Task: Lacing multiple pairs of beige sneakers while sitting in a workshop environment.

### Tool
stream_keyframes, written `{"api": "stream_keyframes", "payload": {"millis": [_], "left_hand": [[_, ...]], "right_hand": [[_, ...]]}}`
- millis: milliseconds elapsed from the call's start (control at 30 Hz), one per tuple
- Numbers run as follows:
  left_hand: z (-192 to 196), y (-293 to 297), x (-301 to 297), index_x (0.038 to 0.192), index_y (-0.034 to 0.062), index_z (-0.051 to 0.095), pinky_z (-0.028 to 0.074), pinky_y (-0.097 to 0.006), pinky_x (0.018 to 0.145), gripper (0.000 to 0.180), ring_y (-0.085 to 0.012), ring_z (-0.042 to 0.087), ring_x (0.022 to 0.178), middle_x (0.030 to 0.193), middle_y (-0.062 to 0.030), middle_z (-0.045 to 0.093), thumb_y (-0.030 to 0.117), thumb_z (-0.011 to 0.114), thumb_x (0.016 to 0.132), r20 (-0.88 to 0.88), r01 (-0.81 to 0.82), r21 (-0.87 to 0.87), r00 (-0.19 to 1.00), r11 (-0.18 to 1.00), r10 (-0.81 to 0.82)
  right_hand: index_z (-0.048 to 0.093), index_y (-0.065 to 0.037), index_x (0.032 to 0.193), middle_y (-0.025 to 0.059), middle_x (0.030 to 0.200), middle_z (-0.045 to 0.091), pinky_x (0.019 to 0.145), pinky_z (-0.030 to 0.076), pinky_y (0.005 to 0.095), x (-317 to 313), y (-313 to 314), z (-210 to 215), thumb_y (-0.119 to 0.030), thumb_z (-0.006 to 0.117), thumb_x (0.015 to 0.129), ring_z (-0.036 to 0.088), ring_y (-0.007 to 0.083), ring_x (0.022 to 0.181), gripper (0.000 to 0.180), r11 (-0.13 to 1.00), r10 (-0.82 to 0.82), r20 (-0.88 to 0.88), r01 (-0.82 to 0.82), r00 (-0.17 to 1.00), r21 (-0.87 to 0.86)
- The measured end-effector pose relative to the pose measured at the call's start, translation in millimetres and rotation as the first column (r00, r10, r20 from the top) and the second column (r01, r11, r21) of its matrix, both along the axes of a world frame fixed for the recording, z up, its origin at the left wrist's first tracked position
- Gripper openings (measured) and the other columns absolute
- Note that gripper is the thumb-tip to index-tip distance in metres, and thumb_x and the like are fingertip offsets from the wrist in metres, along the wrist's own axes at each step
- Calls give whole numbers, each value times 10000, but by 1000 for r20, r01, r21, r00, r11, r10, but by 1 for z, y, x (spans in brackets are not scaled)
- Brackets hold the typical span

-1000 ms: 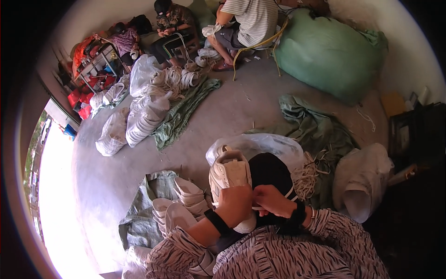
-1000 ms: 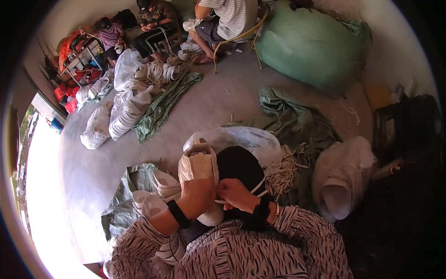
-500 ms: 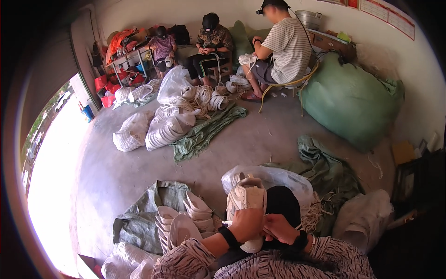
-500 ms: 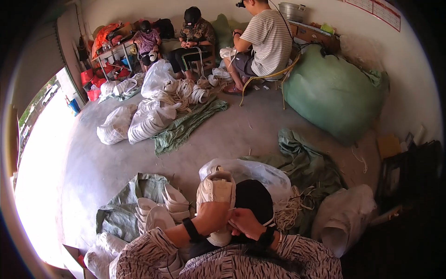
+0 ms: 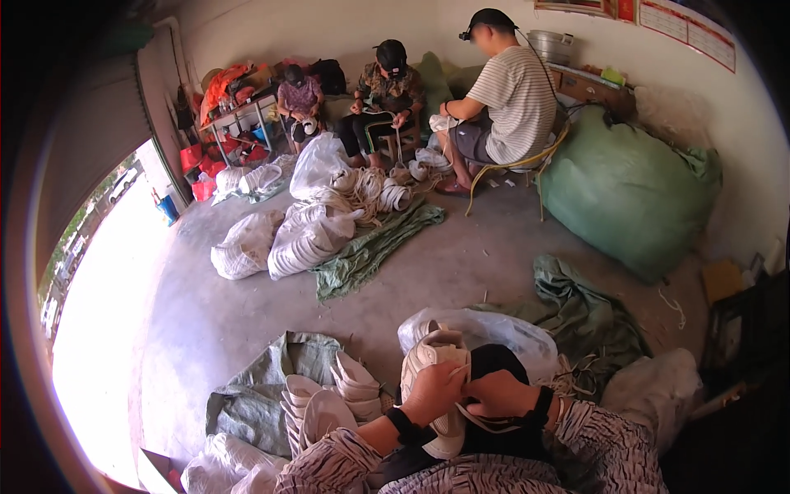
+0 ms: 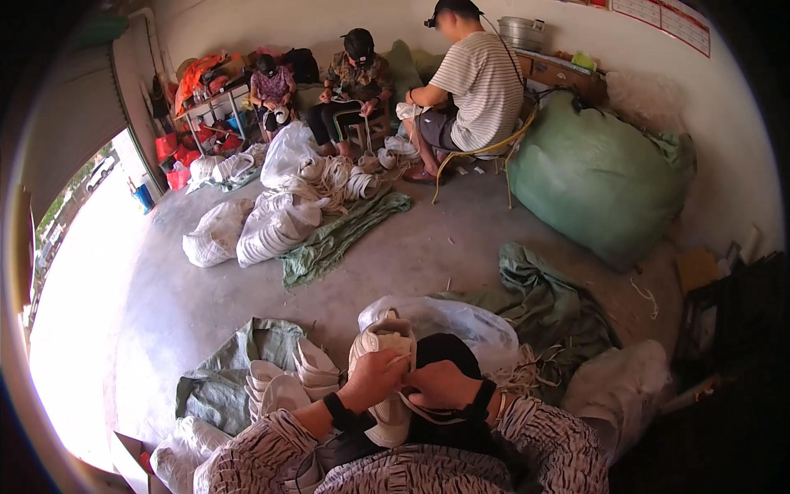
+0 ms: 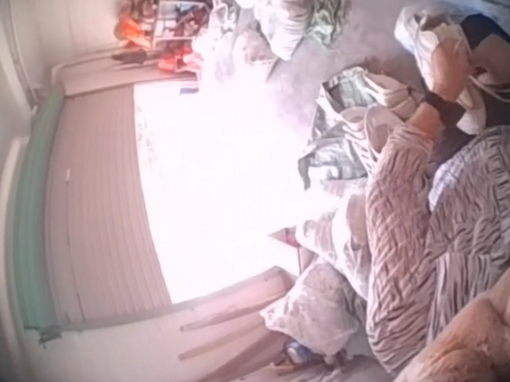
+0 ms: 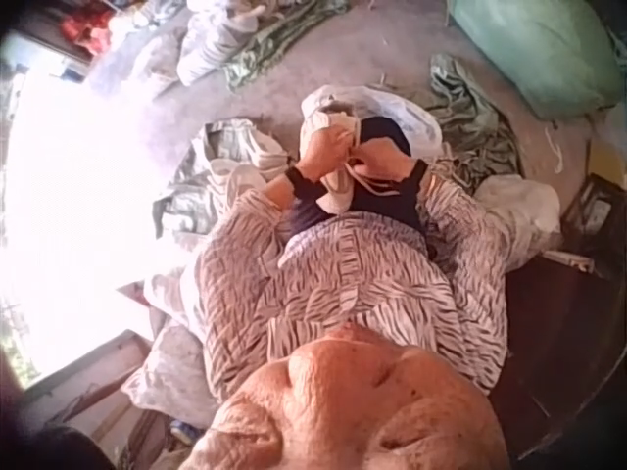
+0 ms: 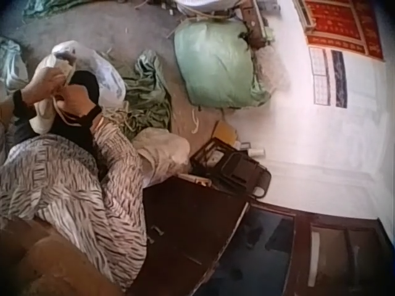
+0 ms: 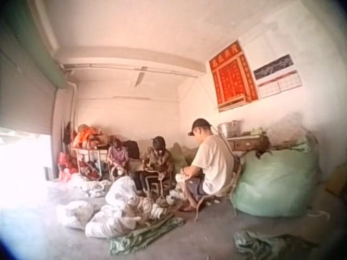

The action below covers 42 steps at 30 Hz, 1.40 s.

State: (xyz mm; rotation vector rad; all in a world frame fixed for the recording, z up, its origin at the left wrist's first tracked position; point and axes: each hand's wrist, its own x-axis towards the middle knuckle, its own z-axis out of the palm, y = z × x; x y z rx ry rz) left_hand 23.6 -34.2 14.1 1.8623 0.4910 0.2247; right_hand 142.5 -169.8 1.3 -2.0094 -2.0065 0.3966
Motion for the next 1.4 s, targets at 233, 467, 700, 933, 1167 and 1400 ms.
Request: {"api": "stream_keyframes", "payload": {"millis": [233,467,700,933,1167,1400], "left_hand": [[-30,14,14,785,45,652,503,-387,629,177,-263,644,701,678,-100,624,148,668,642,-371,548,676,831,493,-416],[46,5,46,800,35,686,505,-332,461,142,-231,655,548,594,-96,636,31,571,719,-700,841,315,518,439,-491],[36,9,57,725,26,708,520,-353,627,151,-233,675,707,669,-131,667,134,604,743,-807,832,85,380,548,-452],[18,12,61,862,-55,641,550,-303,450,184,-217,658,572,705,-131,663,78,523,814,-827,843,-1,302,538,-474],[30,10,57,673,-31,680,525,-331,504,126,-213,663,586,644,-139,661,48,600,729,-801,801,44,386,597,-459],[9,19,28,878,-20,614,520,-322,442,153,-212,655,577,707,-117,641,102,566,798,-404,476,87,820,875,-406]], "right_hand": [[611,-205,992,49,678,624,584,480,398,-3,-12,-15,-239,634,753,624,278,631,243,997,-28,-125,37,992,74],[634,-161,893,72,634,614,577,475,392,-13,-12,-12,-191,618,762,623,261,616,135,976,-41,-125,67,991,209],[572,-112,804,84,555,575,490,463,387,-10,-6,-25,-202,621,768,602,280,527,109,932,-7,-107,45,994,359],[590,-122,811,96,581,590,531,474,397,-8,-8,-21,-219,620,770,614,279,560,109,954,-30,-112,62,993,293],[603,-135,820,83,571,588,511,447,387,-19,-10,-17,-187,593,801,611,277,545,57,938,-84,-133,123,988,325],[638,-124,817,69,628,620,547,479,366,-14,-20,-17,-253,588,841,614,275,564,140,943,-220,-144,248,965,220]]}}
